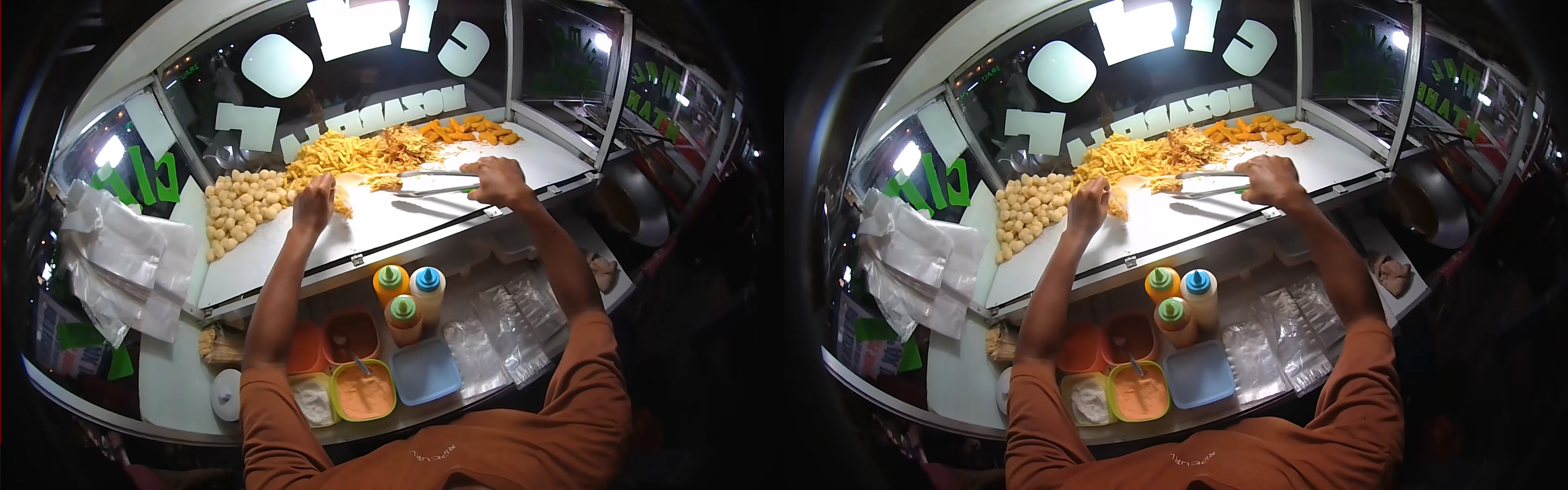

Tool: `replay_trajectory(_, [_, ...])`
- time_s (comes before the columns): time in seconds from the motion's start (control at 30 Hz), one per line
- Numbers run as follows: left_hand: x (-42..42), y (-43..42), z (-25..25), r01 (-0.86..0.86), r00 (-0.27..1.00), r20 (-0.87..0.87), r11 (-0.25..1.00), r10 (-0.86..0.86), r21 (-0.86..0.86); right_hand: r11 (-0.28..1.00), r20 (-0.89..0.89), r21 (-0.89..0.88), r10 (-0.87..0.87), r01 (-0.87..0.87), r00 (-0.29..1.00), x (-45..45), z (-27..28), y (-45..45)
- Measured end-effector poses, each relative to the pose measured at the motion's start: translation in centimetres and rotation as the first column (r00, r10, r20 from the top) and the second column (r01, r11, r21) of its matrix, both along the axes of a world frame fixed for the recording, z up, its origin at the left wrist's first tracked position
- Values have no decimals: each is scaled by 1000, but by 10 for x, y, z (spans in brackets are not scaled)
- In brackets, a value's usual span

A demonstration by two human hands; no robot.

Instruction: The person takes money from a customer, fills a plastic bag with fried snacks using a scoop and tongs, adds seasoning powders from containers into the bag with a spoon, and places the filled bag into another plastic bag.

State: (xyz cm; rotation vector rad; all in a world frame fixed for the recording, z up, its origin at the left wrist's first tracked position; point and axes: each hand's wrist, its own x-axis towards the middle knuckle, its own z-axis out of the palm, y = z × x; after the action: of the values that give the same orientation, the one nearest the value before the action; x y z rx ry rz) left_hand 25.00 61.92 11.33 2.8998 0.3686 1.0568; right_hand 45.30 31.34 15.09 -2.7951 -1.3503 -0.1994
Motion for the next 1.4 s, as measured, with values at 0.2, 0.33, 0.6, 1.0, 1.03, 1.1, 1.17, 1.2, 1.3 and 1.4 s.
replay_trajectory(0.2, [2, 15, -12, 229, 948, -232, 973, -217, 22, 992, 198, -105, 91, -71, 976, -22, 2, 66])
replay_trajectory(0.33, [8, 30, -18, 260, 919, -312, 965, -240, 25, 987, 178, -153, 75, -48, 981, -20, 2, 95])
replay_trajectory(0.6, [9, 27, 0, 226, 974, -30, 974, -226, -4, 978, -61, -38, -205, 203, 977, 38, 50, 86])
replay_trajectory(1.0, [26, 23, 31, -125, 976, -209, 954, 68, -274, 949, -40, 161, -270, 273, 962, 69, 2, 159])
replay_trajectory(1.03, [30, 28, 33, -141, 977, -200, 923, 71, -359, 965, -60, 110, -231, 237, 971, 68, 10, 151])
replay_trajectory(1.1, [33, 31, 42, -164, 974, -216, 853, 61, -496, 963, -129, 142, -209, 227, 969, 62, 27, 130])
replay_trajectory(1.17, [41, 48, 32, -40, 996, -83, 794, -13, -606, 962, -200, 155, -191, 223, 961, 67, 36, 112])
replay_trajectory(1.2, [47, 59, 25, 18, 997, -40, 734, -61, -679, 964, -220, 179, -157, 198, 963, 79, 34, 106])
replay_trajectory(1.3, [59, 69, 18, 173, 982, 100, 542, -162, -822, 898, -361, 439, 203, -26, 910, 103, 28, 79])
replay_trajectory(1.4, [64, 68, 22, 171, 982, 109, 487, -153, -856, 821, -461, 568, 371, -53, 806, 102, 29, 58])
